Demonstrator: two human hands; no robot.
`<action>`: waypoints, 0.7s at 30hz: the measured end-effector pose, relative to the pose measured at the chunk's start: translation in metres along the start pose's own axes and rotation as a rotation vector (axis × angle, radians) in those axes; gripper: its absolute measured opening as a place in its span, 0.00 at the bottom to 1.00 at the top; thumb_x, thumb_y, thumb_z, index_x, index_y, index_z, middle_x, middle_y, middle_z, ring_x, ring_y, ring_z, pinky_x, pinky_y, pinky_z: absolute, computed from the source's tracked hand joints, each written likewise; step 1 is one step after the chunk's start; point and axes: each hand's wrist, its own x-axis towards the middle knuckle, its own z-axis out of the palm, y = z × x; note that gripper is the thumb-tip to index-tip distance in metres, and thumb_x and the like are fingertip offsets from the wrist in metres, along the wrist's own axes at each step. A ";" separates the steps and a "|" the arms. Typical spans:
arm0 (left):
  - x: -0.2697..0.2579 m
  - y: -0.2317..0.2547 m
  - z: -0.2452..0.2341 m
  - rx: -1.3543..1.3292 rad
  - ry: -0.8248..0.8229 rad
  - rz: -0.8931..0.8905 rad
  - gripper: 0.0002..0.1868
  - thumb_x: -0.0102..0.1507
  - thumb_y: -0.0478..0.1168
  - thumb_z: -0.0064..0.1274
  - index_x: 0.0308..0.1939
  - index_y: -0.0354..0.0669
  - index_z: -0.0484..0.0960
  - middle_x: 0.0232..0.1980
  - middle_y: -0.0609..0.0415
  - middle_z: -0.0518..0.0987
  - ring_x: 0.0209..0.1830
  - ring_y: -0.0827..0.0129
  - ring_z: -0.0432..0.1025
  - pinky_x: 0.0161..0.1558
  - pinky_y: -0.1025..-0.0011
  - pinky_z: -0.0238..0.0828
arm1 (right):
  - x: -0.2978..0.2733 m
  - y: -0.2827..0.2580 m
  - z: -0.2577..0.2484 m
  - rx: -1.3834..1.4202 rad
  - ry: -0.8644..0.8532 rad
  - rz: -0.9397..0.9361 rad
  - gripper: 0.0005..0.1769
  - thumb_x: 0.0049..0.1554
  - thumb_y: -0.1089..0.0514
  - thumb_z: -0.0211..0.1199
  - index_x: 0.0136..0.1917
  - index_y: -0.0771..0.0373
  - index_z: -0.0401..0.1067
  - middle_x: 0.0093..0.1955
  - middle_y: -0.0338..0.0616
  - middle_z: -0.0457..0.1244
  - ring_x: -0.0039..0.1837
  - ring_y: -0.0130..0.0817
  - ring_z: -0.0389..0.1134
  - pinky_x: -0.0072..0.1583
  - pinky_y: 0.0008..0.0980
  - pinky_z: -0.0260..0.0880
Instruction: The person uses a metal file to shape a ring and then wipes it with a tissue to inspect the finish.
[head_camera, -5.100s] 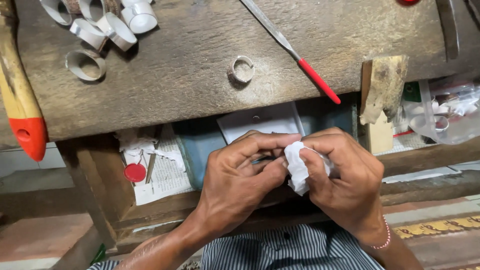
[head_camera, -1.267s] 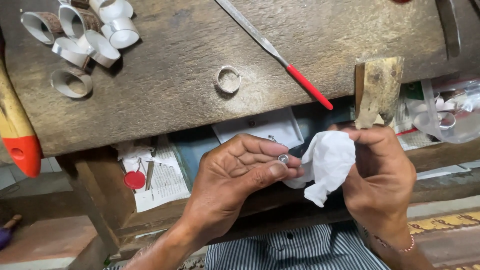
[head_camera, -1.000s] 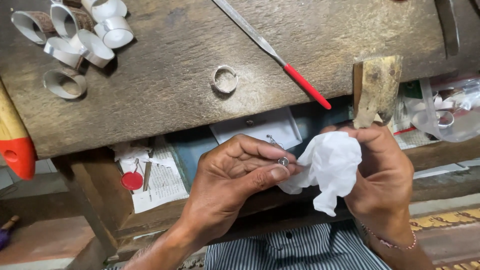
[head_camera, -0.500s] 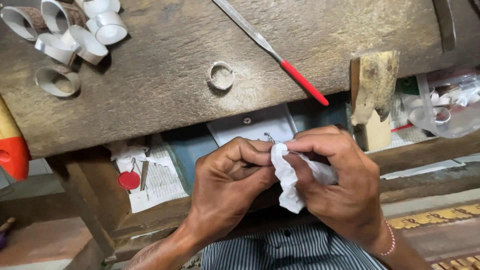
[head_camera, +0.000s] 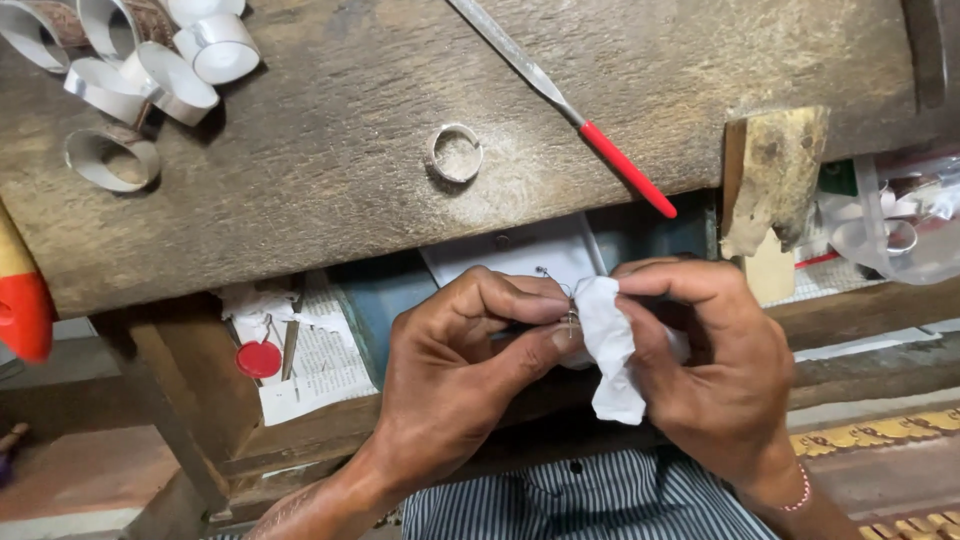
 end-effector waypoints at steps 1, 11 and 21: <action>0.001 0.001 0.000 -0.002 0.002 -0.002 0.08 0.58 0.30 0.66 0.38 0.40 0.83 0.46 0.46 0.85 0.50 0.67 0.80 0.55 0.74 0.81 | -0.003 0.007 0.000 -0.001 -0.003 0.001 0.08 0.60 0.60 0.63 0.53 0.65 0.73 0.53 0.47 0.70 0.53 0.32 0.74 0.53 0.26 0.73; 0.000 0.001 -0.001 -0.042 -0.021 -0.104 0.10 0.56 0.30 0.66 0.41 0.36 0.84 0.47 0.46 0.83 0.49 0.69 0.79 0.54 0.74 0.81 | -0.002 0.004 -0.002 0.420 -0.064 0.018 0.12 0.60 0.61 0.59 0.54 0.70 0.68 0.53 0.57 0.68 0.54 0.38 0.74 0.56 0.26 0.75; -0.004 -0.010 0.002 -0.066 -0.061 -0.019 0.07 0.60 0.28 0.62 0.33 0.38 0.78 0.48 0.42 0.85 0.46 0.67 0.80 0.49 0.74 0.81 | 0.006 -0.019 0.005 0.056 -0.003 -0.082 0.09 0.57 0.60 0.68 0.50 0.63 0.75 0.50 0.46 0.71 0.52 0.31 0.75 0.56 0.24 0.74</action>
